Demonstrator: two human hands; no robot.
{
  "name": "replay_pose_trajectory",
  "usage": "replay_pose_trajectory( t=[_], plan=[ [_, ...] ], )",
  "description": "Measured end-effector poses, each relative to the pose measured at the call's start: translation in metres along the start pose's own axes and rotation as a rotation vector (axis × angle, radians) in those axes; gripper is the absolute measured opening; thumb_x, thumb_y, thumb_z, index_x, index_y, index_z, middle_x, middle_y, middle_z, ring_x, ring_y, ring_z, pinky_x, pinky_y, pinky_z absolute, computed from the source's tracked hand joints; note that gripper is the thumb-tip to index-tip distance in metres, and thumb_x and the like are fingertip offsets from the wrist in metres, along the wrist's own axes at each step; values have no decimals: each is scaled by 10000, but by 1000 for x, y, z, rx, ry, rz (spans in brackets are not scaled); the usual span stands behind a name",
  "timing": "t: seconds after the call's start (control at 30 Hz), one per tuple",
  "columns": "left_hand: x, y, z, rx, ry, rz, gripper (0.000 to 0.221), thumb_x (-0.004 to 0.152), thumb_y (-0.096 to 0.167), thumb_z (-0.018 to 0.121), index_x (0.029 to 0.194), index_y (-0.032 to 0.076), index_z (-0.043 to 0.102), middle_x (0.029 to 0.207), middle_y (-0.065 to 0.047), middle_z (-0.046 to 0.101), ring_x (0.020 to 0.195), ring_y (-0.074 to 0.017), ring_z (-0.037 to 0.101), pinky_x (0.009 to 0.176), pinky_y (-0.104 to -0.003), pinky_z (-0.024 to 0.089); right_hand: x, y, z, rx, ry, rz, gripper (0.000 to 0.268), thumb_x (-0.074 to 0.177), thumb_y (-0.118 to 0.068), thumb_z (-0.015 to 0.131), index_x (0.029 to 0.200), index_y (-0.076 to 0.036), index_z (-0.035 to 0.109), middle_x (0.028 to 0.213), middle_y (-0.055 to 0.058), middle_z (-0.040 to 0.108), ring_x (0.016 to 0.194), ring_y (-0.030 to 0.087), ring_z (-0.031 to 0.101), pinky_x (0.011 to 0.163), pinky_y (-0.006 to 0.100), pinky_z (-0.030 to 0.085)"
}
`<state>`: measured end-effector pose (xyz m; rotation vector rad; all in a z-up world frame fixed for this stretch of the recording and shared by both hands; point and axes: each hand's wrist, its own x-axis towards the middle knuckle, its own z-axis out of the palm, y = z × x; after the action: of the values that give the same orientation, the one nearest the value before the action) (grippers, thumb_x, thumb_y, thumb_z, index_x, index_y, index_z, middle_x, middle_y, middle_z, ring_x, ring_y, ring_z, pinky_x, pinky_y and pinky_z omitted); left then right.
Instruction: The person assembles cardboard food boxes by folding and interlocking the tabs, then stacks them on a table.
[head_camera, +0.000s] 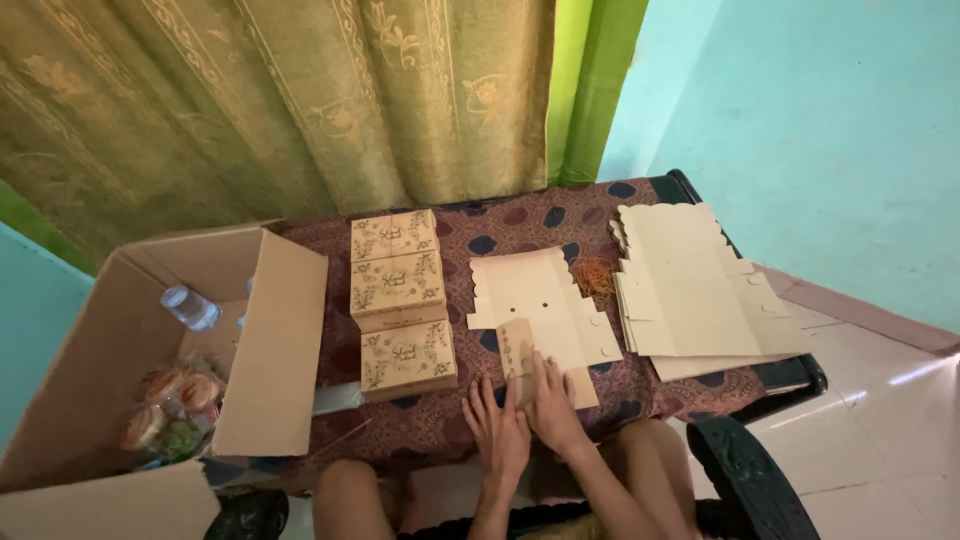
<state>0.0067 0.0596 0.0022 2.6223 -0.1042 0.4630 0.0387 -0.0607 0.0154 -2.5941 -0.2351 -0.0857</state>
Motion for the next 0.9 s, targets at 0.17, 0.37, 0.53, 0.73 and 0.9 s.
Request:
replay_pose_trajectory(
  t=[0.17,0.37,0.53,0.73,0.9],
  plan=[
    [1,-1,-6,-16,-54,-5,697,849,137,628,1525,101,464,1553,-279,336,1425,-496,275,1168,-681,151,-4,11,13,-59,109,-64,788,836,-147,642,1551,-17,338,1588,294,297,1477,465,278,1179,565,212],
    [4,-5,5,31,-28,5,662,860,170,623,1489,28,471,1527,-288,389,1410,-487,331,1171,-654,215,-3,8,13,-113,8,6,741,878,-199,629,1542,-10,360,1675,189,221,1565,393,134,1223,574,149],
    [12,-5,8,63,-11,18,660,832,149,678,1456,9,515,1517,-281,441,1435,-470,357,1174,-604,276,-4,12,15,-120,38,-49,758,864,-167,621,1542,24,341,1657,203,283,1558,423,160,1209,599,166],
    [36,-5,10,140,19,50,610,837,166,655,1403,-41,565,1462,-281,509,1389,-471,419,1155,-578,319,-1,14,14,-206,80,-75,631,927,-241,583,1482,27,447,1620,185,380,1535,405,258,1195,556,248],
    [59,-12,22,193,15,47,595,866,201,658,1403,-34,553,1456,-293,493,1340,-484,462,1115,-578,374,1,22,21,-228,96,-117,689,862,-183,604,1498,19,432,1606,189,400,1514,405,304,1168,540,298]
  ],
)
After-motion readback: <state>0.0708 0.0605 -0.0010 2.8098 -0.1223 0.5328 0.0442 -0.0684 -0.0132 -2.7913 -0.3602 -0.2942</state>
